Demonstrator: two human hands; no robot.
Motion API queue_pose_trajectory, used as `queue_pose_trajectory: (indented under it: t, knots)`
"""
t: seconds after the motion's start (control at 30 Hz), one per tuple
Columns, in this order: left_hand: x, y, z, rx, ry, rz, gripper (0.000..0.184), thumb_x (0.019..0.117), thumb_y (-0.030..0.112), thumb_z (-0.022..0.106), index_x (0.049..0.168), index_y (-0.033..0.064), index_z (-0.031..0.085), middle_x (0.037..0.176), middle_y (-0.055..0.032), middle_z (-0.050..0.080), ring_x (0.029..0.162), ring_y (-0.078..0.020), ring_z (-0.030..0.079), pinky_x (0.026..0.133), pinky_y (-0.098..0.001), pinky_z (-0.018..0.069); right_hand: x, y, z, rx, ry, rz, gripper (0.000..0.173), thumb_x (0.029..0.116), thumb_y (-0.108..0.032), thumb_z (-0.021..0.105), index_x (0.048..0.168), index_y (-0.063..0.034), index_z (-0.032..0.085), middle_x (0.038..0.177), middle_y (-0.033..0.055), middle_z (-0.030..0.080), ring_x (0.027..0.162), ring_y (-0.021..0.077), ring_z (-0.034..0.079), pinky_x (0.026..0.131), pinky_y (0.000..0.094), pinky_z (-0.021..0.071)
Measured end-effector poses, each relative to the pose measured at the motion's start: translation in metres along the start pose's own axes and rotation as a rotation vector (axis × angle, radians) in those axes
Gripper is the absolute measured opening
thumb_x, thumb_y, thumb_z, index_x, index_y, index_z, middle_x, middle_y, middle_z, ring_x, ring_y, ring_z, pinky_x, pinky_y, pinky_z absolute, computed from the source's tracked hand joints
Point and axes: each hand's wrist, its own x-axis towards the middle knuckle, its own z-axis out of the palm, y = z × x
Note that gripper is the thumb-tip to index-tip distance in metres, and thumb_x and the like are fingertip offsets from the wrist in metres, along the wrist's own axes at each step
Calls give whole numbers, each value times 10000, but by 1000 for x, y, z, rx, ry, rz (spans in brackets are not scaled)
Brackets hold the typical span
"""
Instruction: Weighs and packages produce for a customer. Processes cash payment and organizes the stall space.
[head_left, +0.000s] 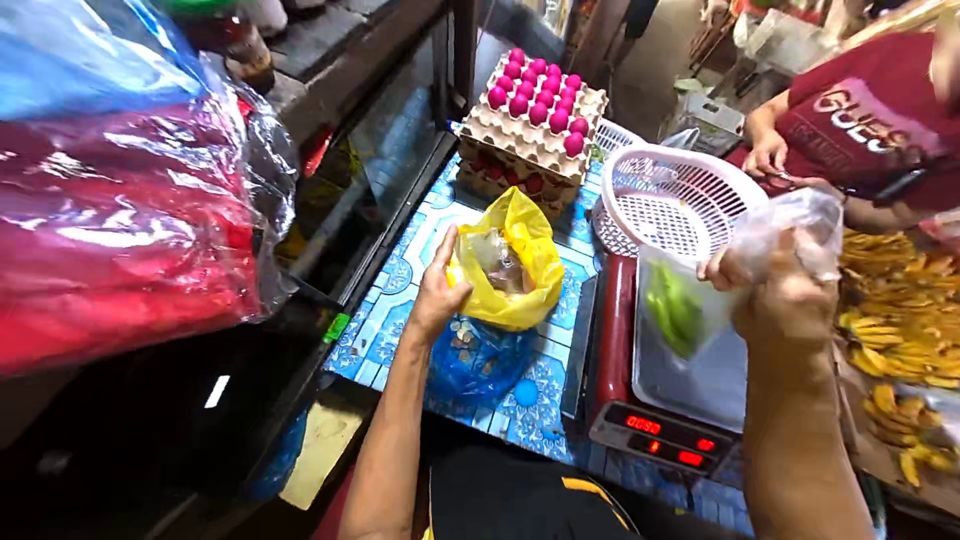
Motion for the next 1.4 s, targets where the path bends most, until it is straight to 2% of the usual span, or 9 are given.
queue_pose_trajectory:
  t: [0.13,0.37,0.53,0.6,0.7,0.9,1.1,1.23,1.4]
  knots:
    - [-3,8,8,6,-2,-43,898,785,23,627,1613,102,286,1636,-117,344,1303,-198,556,1005,-415,523,22,-1,63,264,-22,96,404,1099,-266,225,928,-210,587,651,-85,623,599,76,619,657,291,577]
    - [0,20,15,-29,64,-28,857,772,-20,598,1585,48,335,1610,-154,376,1299,-174,563,1028,-349,515,44,62,125,96,-713,218,378,872,-236,670,1215,-78,656,1127,-11,709,1036,81,666,918,322,577]
    - [3,14,22,-190,137,2,814,771,-49,567,1554,-23,346,1531,-169,472,1207,-145,624,972,-318,556,65,134,129,-609,-790,383,866,747,-158,888,1489,-11,467,1598,268,328,1425,491,364,1067,691,397]
    - [10,21,34,-361,161,-2,824,761,-58,548,1549,-58,307,1478,-160,512,1128,-129,652,919,-308,578,61,136,138,-1013,-908,535,671,868,-136,796,1462,-2,515,1600,338,278,1402,593,345,1023,768,374]
    - [30,38,57,-700,141,7,775,807,-55,479,1551,-35,264,1371,-111,598,1050,-122,687,853,-316,609,80,120,129,-900,-700,530,334,1067,-141,481,1288,67,620,1300,313,614,1227,451,595,1040,605,447]
    - [64,97,99,-1037,91,40,364,966,83,332,1239,19,564,1143,-68,715,1011,-125,714,783,-289,618,101,67,69,-304,-244,313,222,1077,-116,482,1137,32,636,904,138,639,656,152,605,614,330,542]
    - [115,197,155,-1048,-298,326,345,1007,82,304,1047,-18,631,1197,-129,689,1136,-201,670,941,-330,572,135,14,-10,183,257,92,152,1079,-100,441,1107,-38,576,851,1,655,629,62,632,545,246,564]
    - [178,247,221,-1149,-365,421,360,1039,75,294,805,43,566,801,-103,684,853,-208,712,813,-359,599,171,-15,-66,266,430,11,142,1097,-130,435,1161,-53,535,934,43,646,697,128,678,586,305,611]
    - [237,231,287,-1184,-664,311,286,1017,89,299,981,-36,554,1069,-184,677,1020,-239,682,867,-347,575,186,-14,-135,165,594,-52,119,1089,-102,428,1138,-59,527,924,41,618,676,129,668,579,307,613]
